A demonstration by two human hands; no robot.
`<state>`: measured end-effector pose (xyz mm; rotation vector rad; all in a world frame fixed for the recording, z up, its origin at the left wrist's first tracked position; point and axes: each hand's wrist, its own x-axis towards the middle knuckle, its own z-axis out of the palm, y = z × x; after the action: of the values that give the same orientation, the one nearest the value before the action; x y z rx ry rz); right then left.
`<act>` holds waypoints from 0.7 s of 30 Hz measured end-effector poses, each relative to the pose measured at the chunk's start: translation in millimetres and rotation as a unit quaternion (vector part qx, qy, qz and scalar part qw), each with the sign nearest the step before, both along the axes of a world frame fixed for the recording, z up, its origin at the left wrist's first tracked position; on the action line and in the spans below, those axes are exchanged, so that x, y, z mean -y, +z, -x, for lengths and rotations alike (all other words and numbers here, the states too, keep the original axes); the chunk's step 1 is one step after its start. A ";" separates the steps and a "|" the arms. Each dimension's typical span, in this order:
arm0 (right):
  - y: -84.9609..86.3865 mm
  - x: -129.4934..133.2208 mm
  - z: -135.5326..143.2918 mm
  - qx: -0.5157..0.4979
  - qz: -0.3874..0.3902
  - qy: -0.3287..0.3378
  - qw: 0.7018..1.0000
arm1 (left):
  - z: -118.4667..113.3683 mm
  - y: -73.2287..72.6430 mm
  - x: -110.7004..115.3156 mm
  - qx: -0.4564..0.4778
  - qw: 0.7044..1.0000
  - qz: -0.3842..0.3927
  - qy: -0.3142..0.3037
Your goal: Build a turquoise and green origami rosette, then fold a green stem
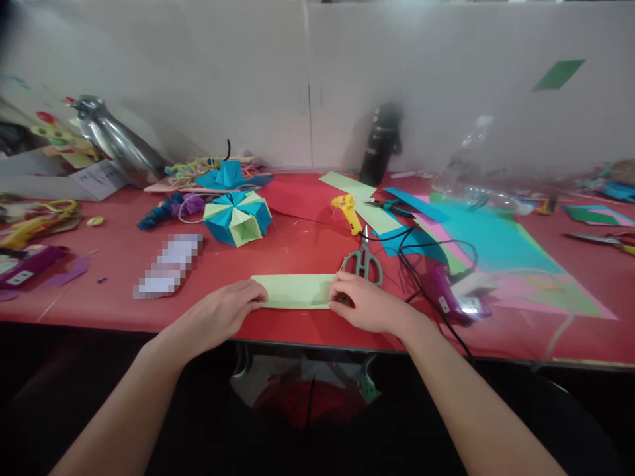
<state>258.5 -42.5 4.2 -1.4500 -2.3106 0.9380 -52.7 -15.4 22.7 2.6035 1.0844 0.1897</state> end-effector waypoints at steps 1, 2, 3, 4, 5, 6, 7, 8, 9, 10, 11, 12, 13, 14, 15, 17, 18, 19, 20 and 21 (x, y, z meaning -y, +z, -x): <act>0.2 -0.1 0.0 -0.001 0.000 0.000 1.000 | 0.7 -0.8 -0.8 0.009 1.000 -0.012 -0.010; 0.4 -0.3 0.1 -0.002 0.001 0.000 1.000 | 1.4 -1.7 -1.6 0.019 0.999 -0.024 -0.019; 0.8 -0.5 0.1 -0.002 0.002 0.001 1.000 | 2.2 -2.7 -2.4 0.028 0.999 -0.036 -0.026; 1.3 -0.8 0.2 -0.002 0.004 0.002 1.000 | 3.0 -3.8 -3.1 0.034 0.998 -0.044 -0.032; 1.9 -1.1 0.2 -0.002 0.005 0.003 1.000 | 3.6 -5.0 -3.8 0.039 0.997 -0.048 -0.036; 2.5 -1.4 0.2 -0.001 0.006 0.004 1.000 | 4.2 -6.1 -4.3 0.042 0.997 -0.048 -0.038; 3.1 -1.5 0.3 -0.001 0.007 0.005 1.000 | 4.7 -7.1 -4.7 0.044 0.997 -0.044 -0.039; 3.6 -1.6 0.4 -0.001 0.008 0.007 1.000 | 5.0 -8.0 -4.9 0.046 0.998 -0.037 -0.038; 4.0 -1.5 0.5 -0.001 0.008 0.008 1.000 | 5.2 -8.7 -5.2 0.048 0.998 -0.030 -0.036; 4.3 -1.4 0.7 -0.001 0.009 0.008 1.000 | 5.3 -9.2 -5.4 0.050 0.998 -0.023 -0.035; 4.5 -1.1 0.8 -0.001 0.009 0.008 1.000 | 5.4 -9.6 -5.6 0.054 0.998 -0.017 -0.034; 4.5 -0.8 1.0 -0.001 0.010 0.007 1.000 | 5.3 -9.8 -5.9 0.058 0.998 -0.014 -0.034; 4.4 -0.5 1.1 -0.001 0.010 0.005 1.000 | 5.3 -10.1 -6.4 0.061 0.997 -0.012 -0.036; 4.2 -0.2 1.1 -0.001 0.010 0.004 1.000 | 5.3 -10.4 -7.0 0.065 0.997 -0.011 -0.038; 3.9 0.0 1.1 0.000 0.012 0.003 1.000 | 5.3 -10.9 -7.8 0.068 0.997 -0.009 -0.039; 3.3 0.2 0.6 0.003 0.014 0.001 1.000 | 5.5 -12.4 -9.7 0.074 0.996 -0.001 -0.040; 2.9 0.1 0.3 0.004 0.016 0.001 1.000 | 5.7 -13.4 -10.7 0.077 0.996 0.005 -0.039; 2.7 -0.2 0.0 0.004 0.019 0.001 1.000 | 5.9 -14.3 -11.6 0.080 0.996 0.013 -0.039; 2.4 -0.6 -0.3 0.005 0.022 0.000 1.000 | 6.0 -15.1 -12.5 0.083 0.996 0.020 -0.039; 2.2 -1.0 -0.5 0.005 0.024 -0.001 1.000 | 6.1 -15.7 -13.2 0.086 0.995 0.028 -0.040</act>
<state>259.0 -41.4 6.4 -1.4774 -2.3084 0.9961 -58.8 -2.2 7.0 2.5221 0.9108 0.3535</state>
